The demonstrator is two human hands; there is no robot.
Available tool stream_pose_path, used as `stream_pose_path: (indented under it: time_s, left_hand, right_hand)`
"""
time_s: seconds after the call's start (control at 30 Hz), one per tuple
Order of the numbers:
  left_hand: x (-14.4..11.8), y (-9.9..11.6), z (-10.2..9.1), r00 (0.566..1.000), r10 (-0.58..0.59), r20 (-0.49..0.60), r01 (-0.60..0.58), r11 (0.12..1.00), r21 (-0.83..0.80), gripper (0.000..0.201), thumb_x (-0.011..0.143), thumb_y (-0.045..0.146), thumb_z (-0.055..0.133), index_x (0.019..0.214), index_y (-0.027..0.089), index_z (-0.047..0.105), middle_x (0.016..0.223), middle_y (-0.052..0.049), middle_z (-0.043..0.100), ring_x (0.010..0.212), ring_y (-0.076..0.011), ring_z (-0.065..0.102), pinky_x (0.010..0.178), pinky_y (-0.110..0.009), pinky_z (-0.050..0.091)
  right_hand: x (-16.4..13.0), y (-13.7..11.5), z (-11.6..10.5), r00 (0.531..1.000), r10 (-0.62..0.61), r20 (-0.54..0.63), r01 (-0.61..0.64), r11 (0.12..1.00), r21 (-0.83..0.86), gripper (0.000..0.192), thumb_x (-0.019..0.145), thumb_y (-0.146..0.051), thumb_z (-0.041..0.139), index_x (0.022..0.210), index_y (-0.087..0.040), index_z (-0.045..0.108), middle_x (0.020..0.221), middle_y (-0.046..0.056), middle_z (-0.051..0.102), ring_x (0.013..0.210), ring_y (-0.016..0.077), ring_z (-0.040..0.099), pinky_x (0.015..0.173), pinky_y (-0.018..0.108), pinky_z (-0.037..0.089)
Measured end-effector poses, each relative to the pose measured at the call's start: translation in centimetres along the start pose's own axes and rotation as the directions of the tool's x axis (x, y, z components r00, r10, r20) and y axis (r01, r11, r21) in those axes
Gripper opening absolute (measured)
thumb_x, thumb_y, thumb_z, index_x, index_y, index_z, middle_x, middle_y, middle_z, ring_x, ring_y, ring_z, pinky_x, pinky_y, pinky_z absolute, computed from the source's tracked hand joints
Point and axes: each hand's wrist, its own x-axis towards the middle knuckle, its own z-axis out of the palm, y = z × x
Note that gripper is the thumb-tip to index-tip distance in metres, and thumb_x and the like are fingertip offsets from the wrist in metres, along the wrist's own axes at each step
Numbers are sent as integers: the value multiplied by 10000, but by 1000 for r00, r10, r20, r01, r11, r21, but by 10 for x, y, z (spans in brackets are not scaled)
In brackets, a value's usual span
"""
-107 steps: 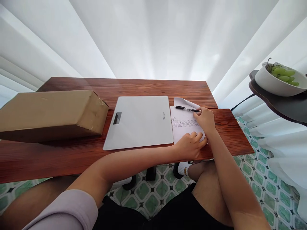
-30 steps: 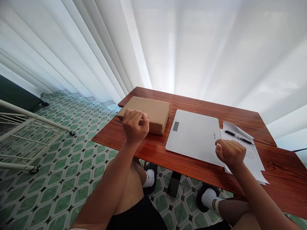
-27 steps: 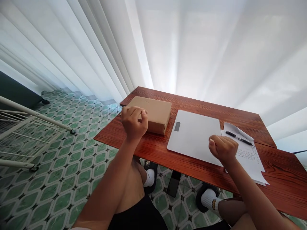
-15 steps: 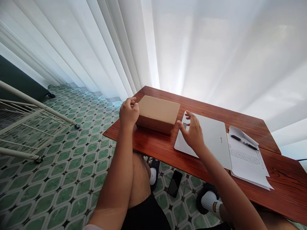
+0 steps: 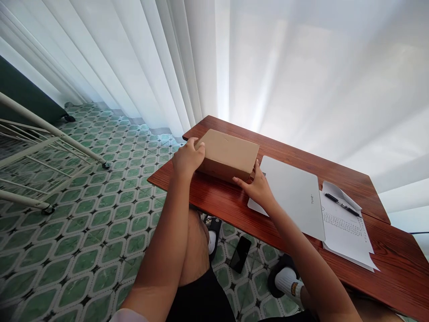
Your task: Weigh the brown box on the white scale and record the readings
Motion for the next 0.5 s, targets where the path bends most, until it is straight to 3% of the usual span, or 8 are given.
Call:
stream_pose_path:
  time_s: [0.1, 0.3, 0.5]
  left_hand:
    - [-1, 1, 1, 1000, 11, 3, -11, 1000, 26, 509, 956, 452, 391, 1385, 235, 557, 1243, -147, 696, 1170, -405, 634, 980, -536, 489]
    - [-1, 1, 1, 1000, -11, 18, 9, 997, 78, 551, 951, 523, 396, 1378, 212, 553, 1245, -169, 691, 1159, -419, 636, 955, -539, 497]
    - [-2, 2, 3, 999, 7, 32, -10, 994, 105, 489, 966, 488, 374, 1274, 182, 599, 1195, -185, 707, 1138, -409, 650, 947, -516, 500]
  right_hand:
    - [-1, -3, 3, 997, 59, 51, -62, 997, 56, 762, 784, -562, 735, 1420, -262, 440, 1192, 112, 699, 985, 309, 699, 838, 490, 579]
    - [2, 1, 10, 998, 62, 7, -62, 998, -9, 752, 799, -515, 716, 1437, -257, 412, 1285, 125, 664, 1131, 344, 646, 915, 517, 534]
    - [2, 1, 14, 997, 78, 8, -77, 996, -36, 654, 828, -477, 663, 1396, -245, 435, 1220, 120, 691, 1040, 344, 667, 862, 506, 529]
